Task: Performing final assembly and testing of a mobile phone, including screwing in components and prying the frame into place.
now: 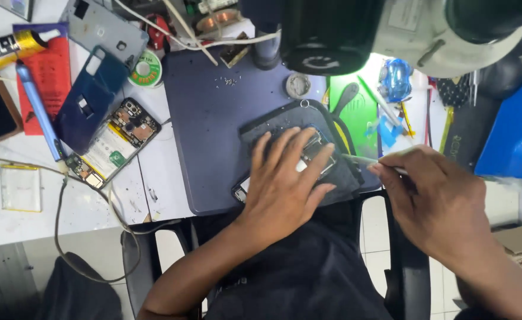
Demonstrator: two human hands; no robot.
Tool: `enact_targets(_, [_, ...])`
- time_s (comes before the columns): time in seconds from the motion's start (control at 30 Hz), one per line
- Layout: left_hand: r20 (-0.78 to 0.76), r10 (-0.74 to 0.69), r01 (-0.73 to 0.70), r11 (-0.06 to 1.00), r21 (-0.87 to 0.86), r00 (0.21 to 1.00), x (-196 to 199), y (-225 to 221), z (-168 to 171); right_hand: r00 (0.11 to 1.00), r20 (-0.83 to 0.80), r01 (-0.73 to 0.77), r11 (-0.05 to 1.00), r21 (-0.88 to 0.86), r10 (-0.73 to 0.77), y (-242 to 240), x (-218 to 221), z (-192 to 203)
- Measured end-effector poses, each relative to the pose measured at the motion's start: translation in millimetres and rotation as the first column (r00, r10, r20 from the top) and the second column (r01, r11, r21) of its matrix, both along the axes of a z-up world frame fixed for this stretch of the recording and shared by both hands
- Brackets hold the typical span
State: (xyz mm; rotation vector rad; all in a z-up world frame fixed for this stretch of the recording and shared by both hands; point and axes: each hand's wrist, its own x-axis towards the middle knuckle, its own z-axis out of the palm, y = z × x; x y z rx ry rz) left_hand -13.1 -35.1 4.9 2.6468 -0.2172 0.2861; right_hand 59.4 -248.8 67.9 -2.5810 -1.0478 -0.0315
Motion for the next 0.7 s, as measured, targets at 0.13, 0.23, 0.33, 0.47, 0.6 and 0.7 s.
enact_targets(0.13, [0.013,-0.016,0.017,0.999,-0.03,1.0,3,3,-5,0.997,-0.037,-0.069,0.996,-0.053,0.067,10,10,6])
enact_targets(0.23, [0.018,-0.008,0.009,0.999,-0.044,1.0,3,3,-7,0.994,-0.021,-0.111,0.992,-0.053,0.11,15,12,9])
enact_targets(0.33, [0.046,-0.018,0.021,0.997,-0.072,0.999,2,4,-10,0.991,-0.042,-0.129,0.986,-0.107,0.125,16,13,13])
enact_targets(0.47, [0.032,-0.02,0.023,0.996,-0.082,0.999,1,4,-9,0.989,-0.078,-0.132,0.985,-0.11,0.124,20,13,12])
enact_targets(0.6, [0.037,-0.017,0.02,0.997,-0.069,0.999,2,5,-9,0.987,-0.053,-0.154,0.981,-0.117,0.149,23,14,10])
enact_targets(0.7, [0.037,-0.015,0.018,0.996,-0.084,0.999,1,4,-10,0.986,-0.022,-0.168,0.973,-0.158,0.167,25,12,8])
